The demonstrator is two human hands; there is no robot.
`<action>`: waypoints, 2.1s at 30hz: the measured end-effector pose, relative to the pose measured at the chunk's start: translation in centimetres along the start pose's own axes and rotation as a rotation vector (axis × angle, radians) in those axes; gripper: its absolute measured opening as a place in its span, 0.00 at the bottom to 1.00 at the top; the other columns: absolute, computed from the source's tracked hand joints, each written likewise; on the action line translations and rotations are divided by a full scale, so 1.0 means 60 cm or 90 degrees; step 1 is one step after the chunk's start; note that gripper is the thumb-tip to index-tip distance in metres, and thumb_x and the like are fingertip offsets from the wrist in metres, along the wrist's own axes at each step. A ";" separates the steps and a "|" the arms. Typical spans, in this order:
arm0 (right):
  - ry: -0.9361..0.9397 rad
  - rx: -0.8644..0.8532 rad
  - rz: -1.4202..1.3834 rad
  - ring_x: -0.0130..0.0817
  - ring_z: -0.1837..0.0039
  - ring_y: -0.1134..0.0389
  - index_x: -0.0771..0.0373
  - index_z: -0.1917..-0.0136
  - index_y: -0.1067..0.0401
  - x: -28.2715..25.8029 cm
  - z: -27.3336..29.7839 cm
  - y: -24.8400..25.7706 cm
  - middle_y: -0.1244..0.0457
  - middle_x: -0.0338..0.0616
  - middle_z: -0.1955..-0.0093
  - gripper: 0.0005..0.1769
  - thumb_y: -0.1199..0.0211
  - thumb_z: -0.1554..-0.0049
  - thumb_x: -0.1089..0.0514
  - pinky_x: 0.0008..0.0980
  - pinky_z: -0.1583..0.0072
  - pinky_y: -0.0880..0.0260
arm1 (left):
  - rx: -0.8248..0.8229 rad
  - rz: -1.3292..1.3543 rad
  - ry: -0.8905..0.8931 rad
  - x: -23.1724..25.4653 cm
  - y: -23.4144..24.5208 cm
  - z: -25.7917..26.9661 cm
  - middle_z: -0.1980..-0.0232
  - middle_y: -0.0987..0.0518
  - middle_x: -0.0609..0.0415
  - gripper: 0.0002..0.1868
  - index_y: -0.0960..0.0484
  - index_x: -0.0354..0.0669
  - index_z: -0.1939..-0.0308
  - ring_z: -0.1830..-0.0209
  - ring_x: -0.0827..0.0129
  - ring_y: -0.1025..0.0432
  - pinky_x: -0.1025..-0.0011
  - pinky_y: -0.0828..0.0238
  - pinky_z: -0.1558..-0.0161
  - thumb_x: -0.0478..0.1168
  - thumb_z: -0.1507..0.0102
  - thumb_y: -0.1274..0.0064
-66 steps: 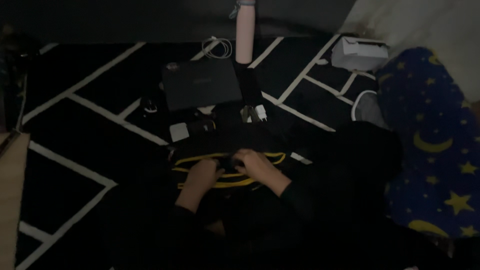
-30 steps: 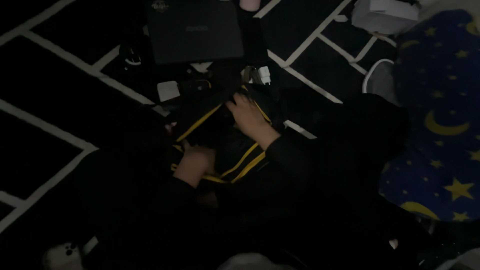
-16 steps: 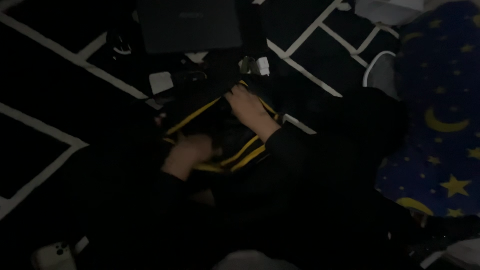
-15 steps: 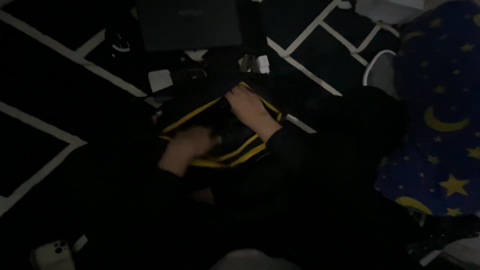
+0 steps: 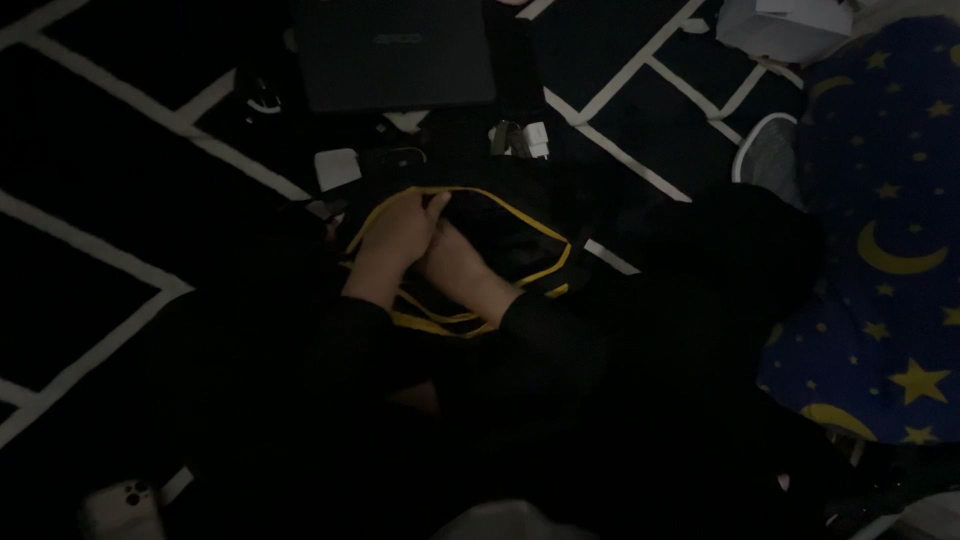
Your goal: The person sits on a bed and opens a black and yellow duffel bag. They take out a wallet, charger, laptop, mouse, phone and a pink water bottle, placing each item on the bed, then zip the bag closed.
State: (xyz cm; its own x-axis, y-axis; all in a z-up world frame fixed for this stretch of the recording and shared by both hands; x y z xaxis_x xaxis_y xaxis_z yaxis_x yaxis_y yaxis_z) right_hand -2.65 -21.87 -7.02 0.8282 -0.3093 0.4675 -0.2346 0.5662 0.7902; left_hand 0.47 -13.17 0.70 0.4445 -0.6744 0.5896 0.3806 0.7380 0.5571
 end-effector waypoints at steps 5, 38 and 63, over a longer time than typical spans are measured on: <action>-0.021 -0.169 -0.287 0.43 0.31 0.36 0.66 0.30 0.31 -0.011 -0.046 -0.093 0.39 0.54 0.27 0.23 0.46 0.34 0.53 0.37 0.32 0.35 | 0.032 -0.029 -0.025 -0.020 -0.007 -0.014 0.56 0.17 0.41 0.26 0.18 0.35 0.53 0.58 0.53 0.22 0.57 0.25 0.53 0.53 0.26 0.64; -0.095 0.176 -0.976 0.36 0.41 0.27 0.60 0.38 0.25 0.144 0.114 0.035 0.29 0.45 0.42 0.20 0.31 0.44 0.56 0.36 0.41 0.26 | -0.052 -0.071 -0.131 -0.037 -0.041 0.044 0.39 0.21 0.47 0.24 0.24 0.50 0.34 0.41 0.56 0.25 0.62 0.30 0.40 0.45 0.35 0.46; -0.479 0.508 -0.762 0.54 0.35 0.36 0.74 0.26 0.39 0.256 0.066 0.117 0.34 0.63 0.38 0.49 0.23 0.54 0.51 0.49 0.33 0.36 | 0.274 0.241 -0.270 0.048 0.096 -0.038 0.43 0.20 0.34 0.28 0.24 0.30 0.37 0.45 0.49 0.24 0.60 0.28 0.45 0.51 0.30 0.49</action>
State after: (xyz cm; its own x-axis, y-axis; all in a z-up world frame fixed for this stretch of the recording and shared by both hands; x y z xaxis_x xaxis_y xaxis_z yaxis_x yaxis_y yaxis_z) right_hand 6.40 -25.64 7.28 0.3549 -0.6769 -0.6448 -0.0626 -0.7054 0.7061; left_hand 5.76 -10.79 4.27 0.0953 -0.3891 0.9163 -0.1306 0.9076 0.3990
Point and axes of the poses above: each hand's wrist, its own z-axis away from the middle knuckle, its own y-axis out of the back of the hand, x = y × z, the point moved 6 cm from there along -z, towards the middle knuckle
